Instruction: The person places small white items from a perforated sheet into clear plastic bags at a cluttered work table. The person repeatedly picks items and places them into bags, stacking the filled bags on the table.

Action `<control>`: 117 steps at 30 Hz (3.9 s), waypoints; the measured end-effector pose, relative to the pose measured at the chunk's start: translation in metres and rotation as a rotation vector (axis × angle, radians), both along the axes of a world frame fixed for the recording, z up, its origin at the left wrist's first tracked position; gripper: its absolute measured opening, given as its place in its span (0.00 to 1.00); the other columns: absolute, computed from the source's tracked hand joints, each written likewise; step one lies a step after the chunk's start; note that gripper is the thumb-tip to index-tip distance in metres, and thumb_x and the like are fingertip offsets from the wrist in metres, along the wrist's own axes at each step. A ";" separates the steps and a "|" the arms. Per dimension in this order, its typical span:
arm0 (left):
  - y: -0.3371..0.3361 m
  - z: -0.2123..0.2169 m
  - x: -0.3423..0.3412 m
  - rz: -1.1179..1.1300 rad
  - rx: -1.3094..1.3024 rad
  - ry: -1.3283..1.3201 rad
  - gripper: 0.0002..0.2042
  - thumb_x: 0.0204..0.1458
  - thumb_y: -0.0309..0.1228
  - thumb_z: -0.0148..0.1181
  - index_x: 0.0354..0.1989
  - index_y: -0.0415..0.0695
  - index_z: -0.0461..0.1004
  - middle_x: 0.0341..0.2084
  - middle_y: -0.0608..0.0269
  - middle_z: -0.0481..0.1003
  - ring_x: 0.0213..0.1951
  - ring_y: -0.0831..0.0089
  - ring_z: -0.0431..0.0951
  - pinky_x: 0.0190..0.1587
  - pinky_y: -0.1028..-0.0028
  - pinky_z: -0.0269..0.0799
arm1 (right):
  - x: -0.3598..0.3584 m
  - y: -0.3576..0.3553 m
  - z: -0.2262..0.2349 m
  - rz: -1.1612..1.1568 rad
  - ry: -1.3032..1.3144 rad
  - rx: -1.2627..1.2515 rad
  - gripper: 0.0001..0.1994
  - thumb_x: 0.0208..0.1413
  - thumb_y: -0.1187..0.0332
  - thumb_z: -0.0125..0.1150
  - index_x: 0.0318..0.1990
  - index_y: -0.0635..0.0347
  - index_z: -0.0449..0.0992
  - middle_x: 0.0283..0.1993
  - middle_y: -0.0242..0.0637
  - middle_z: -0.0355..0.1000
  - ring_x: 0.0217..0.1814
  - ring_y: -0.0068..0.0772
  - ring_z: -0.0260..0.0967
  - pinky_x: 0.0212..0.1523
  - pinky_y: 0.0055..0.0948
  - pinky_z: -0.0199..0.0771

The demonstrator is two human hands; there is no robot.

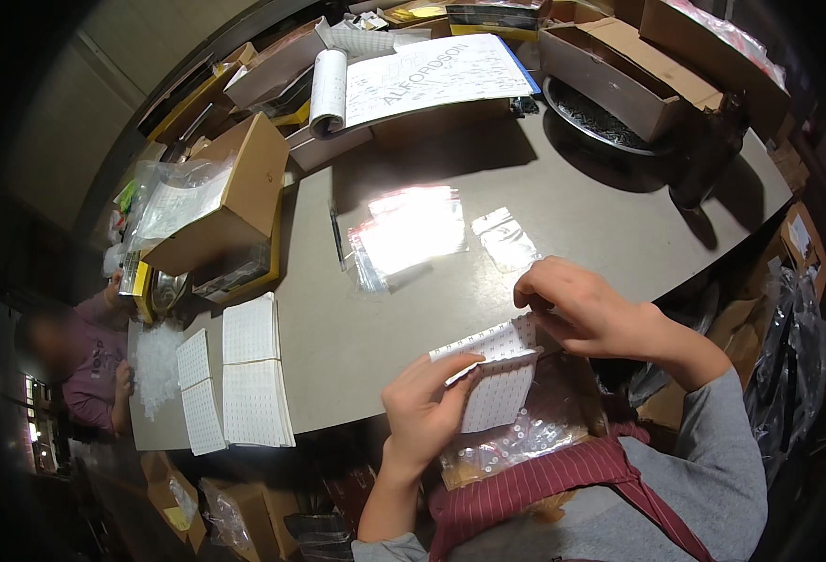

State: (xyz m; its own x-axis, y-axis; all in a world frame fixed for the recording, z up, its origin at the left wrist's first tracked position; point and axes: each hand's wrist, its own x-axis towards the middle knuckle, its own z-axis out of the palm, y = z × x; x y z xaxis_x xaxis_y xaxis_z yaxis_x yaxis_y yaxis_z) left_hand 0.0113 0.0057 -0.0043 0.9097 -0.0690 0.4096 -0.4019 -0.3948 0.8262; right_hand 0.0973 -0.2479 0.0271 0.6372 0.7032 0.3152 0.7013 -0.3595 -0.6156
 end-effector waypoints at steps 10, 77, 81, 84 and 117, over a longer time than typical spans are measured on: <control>-0.002 -0.003 0.004 -0.014 -0.022 -0.001 0.10 0.47 0.18 0.71 0.38 0.41 0.85 0.27 0.57 0.82 0.25 0.67 0.76 0.29 0.72 0.71 | 0.003 0.009 0.008 0.057 -0.081 -0.149 0.13 0.47 0.78 0.63 0.41 0.63 0.70 0.39 0.48 0.69 0.43 0.55 0.70 0.43 0.46 0.73; 0.029 -0.022 0.023 0.025 -0.367 0.412 0.08 0.55 0.26 0.70 0.40 0.36 0.85 0.32 0.57 0.85 0.35 0.76 0.84 0.40 0.76 0.78 | 0.084 0.017 0.006 -0.069 -0.120 -0.854 0.33 0.62 0.40 0.61 0.69 0.47 0.71 0.19 0.43 0.72 0.26 0.53 0.75 0.31 0.46 0.73; 0.029 -0.023 0.022 0.019 -0.302 0.389 0.07 0.55 0.25 0.70 0.40 0.37 0.85 0.32 0.57 0.85 0.34 0.75 0.84 0.39 0.75 0.78 | 0.072 -0.001 0.013 -0.096 0.000 -0.866 0.35 0.61 0.39 0.60 0.70 0.48 0.70 0.21 0.43 0.74 0.26 0.51 0.76 0.31 0.44 0.74; 0.026 -0.021 0.023 0.016 -0.287 0.349 0.07 0.54 0.25 0.70 0.40 0.37 0.85 0.32 0.57 0.85 0.34 0.75 0.84 0.39 0.75 0.78 | 0.071 -0.016 0.001 -0.087 0.015 -0.726 0.36 0.61 0.38 0.59 0.70 0.50 0.70 0.23 0.45 0.77 0.27 0.50 0.78 0.31 0.43 0.75; 0.035 -0.009 0.027 -0.458 0.119 0.289 0.10 0.46 0.35 0.73 0.35 0.45 0.87 0.33 0.56 0.81 0.36 0.59 0.82 0.42 0.65 0.76 | 0.066 0.109 -0.004 0.439 0.185 -0.225 0.20 0.53 0.82 0.55 0.54 0.63 0.69 0.41 0.43 0.72 0.42 0.46 0.75 0.44 0.39 0.76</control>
State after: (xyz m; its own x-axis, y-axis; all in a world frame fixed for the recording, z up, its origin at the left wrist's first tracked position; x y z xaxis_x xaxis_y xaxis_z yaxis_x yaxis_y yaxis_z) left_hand 0.0384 0.0407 -0.0135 0.8503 -0.5141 0.1127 -0.3176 -0.3303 0.8888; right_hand 0.1631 -0.1392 0.0229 0.2978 0.9540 0.0358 0.7023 -0.1935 -0.6851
